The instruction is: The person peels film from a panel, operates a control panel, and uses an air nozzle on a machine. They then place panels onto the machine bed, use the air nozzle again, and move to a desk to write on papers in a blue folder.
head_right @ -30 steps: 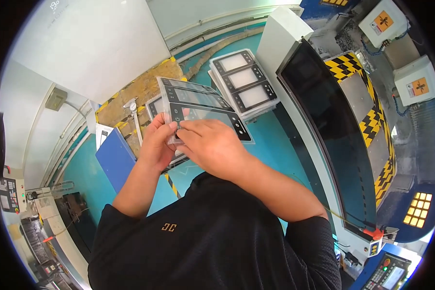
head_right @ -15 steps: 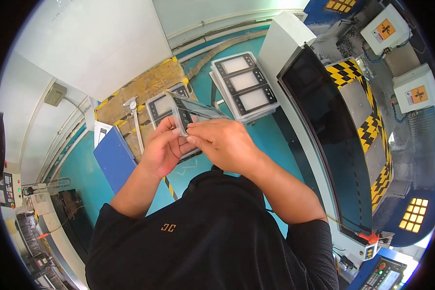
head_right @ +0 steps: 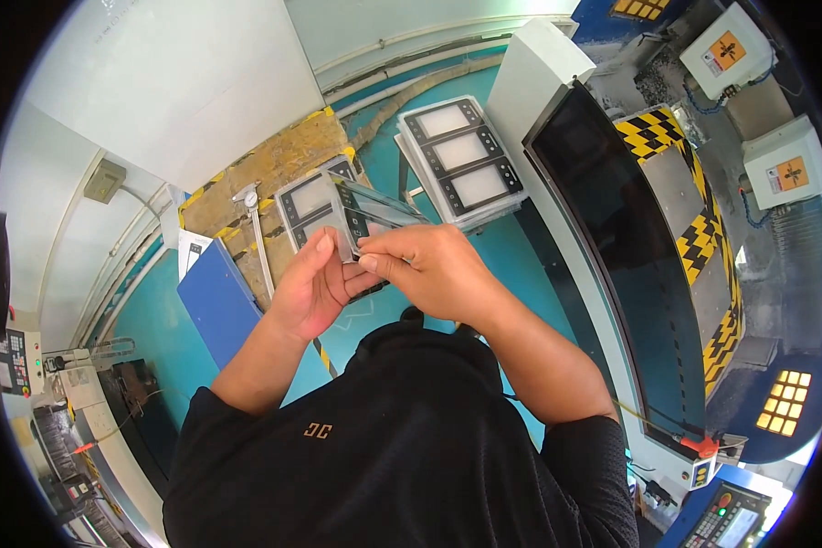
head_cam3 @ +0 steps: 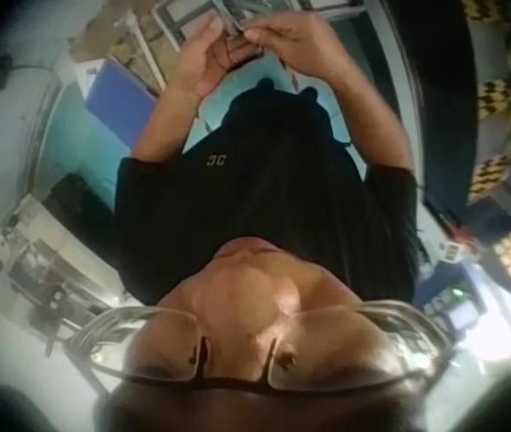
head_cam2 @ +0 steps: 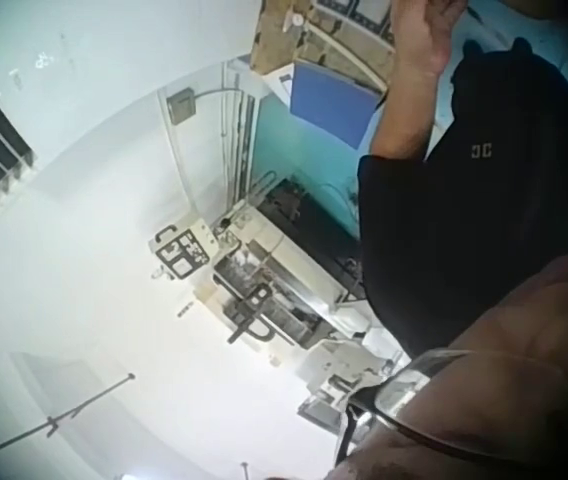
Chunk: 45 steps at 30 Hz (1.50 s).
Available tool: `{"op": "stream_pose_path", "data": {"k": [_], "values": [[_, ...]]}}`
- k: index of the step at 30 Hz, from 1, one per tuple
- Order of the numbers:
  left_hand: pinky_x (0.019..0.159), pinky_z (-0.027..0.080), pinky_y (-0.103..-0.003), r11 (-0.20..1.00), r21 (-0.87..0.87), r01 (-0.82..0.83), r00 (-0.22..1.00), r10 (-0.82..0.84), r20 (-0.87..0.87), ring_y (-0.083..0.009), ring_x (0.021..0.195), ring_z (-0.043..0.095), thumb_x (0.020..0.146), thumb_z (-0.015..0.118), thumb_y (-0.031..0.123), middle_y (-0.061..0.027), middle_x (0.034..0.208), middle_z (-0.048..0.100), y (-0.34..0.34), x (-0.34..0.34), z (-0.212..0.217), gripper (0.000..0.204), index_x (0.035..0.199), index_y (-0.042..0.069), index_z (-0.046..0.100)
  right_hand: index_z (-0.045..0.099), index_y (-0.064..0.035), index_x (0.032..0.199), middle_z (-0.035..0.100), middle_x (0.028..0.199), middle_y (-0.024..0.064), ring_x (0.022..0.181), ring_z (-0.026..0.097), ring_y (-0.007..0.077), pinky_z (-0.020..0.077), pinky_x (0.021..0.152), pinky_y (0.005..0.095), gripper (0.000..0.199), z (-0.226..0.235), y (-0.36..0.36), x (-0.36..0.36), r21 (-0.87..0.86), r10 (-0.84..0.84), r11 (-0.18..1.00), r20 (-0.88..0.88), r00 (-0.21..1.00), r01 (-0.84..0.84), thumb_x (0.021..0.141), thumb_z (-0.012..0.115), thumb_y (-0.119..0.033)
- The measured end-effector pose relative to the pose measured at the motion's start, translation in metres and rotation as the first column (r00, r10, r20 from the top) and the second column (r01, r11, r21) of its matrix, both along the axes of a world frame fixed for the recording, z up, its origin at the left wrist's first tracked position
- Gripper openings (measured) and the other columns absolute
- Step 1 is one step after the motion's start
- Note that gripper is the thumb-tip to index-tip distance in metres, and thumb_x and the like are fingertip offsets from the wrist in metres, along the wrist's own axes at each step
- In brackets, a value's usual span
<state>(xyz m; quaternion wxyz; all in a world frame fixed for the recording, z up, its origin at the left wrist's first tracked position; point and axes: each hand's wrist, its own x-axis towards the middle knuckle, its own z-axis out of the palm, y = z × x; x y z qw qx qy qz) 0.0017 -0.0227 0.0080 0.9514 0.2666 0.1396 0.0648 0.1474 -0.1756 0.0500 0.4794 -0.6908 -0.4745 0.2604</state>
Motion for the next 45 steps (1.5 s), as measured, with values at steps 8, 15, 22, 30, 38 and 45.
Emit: {"op": "stream_pose_path", "data": {"k": [8, 15, 22, 30, 38, 45], "values": [[0.098, 0.056, -0.039, 0.998, 0.060, 0.022, 0.998, -0.018, -0.060, -0.0180, 0.100, 0.068, 0.098, 0.063, 0.010, -0.0076, 0.107, 0.070, -0.002, -0.002, 0.004, 0.007, 0.100, 0.004, 0.065, 0.073, 0.0002, 0.111, 0.075, 0.113, 0.0153, 0.105, 0.071, 0.0222, 0.0568, 0.088, 0.0323, 0.018, -0.011, -0.004, -0.004, 0.279, 0.018, 0.960, -0.063, 0.998, 0.000, 0.096, 0.070, -0.009], [0.098, 0.056, -0.041, 0.996, 0.074, 0.044, 0.990, -0.033, -0.138, -0.0183, 0.099, 0.068, 0.097, 0.066, 0.010, -0.0058, 0.105, 0.070, -0.009, -0.003, 0.019, 0.010, 0.103, 0.003, 0.068, 0.072, 0.0016, 0.110, 0.074, 0.115, 0.0156, 0.106, 0.072, 0.0248, 0.0572, 0.089, 0.0327, 0.017, -0.027, -0.012, 0.003, 0.346, 0.018, 0.938, -0.007, 1.000, -0.015, 0.098, 0.067, -0.008], [0.097, 0.057, -0.037, 0.997, 0.069, 0.021, 0.995, -0.014, -0.094, -0.0190, 0.096, 0.069, 0.095, 0.066, 0.007, -0.0075, 0.100, 0.070, -0.011, 0.000, 0.020, 0.008, 0.101, 0.000, 0.067, 0.070, 0.0034, 0.109, 0.074, 0.112, 0.0169, 0.102, 0.073, 0.0260, 0.0583, 0.088, 0.0346, 0.015, -0.038, -0.014, 0.004, 0.489, -0.034, 0.872, 0.040, 0.999, 0.010, 0.099, 0.064, -0.007], [0.089, 0.062, -0.034, 0.998, 0.070, 0.002, 0.995, 0.005, -0.097, -0.0209, 0.089, 0.073, 0.094, 0.063, 0.003, -0.0089, 0.097, 0.069, -0.019, 0.007, 0.026, 0.004, 0.096, 0.000, 0.065, 0.067, 0.0038, 0.108, 0.073, 0.109, 0.0201, 0.099, 0.073, 0.0274, 0.0603, 0.085, 0.0373, 0.013, -0.047, -0.014, 0.007, 0.607, -0.158, 0.793, 0.112, 0.981, 0.058, 0.099, 0.062, -0.004], [0.089, 0.064, -0.032, 0.994, 0.108, -0.024, 0.997, 0.031, -0.069, -0.0190, 0.098, 0.072, 0.094, 0.064, 0.003, -0.0119, 0.113, 0.069, -0.027, 0.017, 0.014, 0.002, 0.093, 0.001, 0.064, 0.069, 0.0018, 0.104, 0.074, 0.106, 0.0185, 0.089, 0.075, 0.0300, 0.0611, 0.077, 0.0352, 0.013, -0.041, -0.022, 0.008, 0.617, -0.260, 0.786, 0.256, 0.931, 0.050, 0.092, 0.069, -0.002], [0.093, 0.061, -0.032, 0.981, 0.194, -0.020, 0.982, 0.056, -0.182, -0.0183, 0.099, 0.070, 0.097, 0.067, 0.007, -0.0085, 0.107, 0.070, -0.032, 0.023, 0.020, 0.010, 0.104, 0.000, 0.067, 0.070, 0.0020, 0.101, 0.074, 0.107, 0.0180, 0.088, 0.075, 0.0302, 0.0605, 0.074, 0.0339, 0.015, -0.049, -0.024, 0.013, 0.613, -0.274, 0.789, 0.291, 0.917, 0.041, 0.087, 0.072, -0.001]]}}
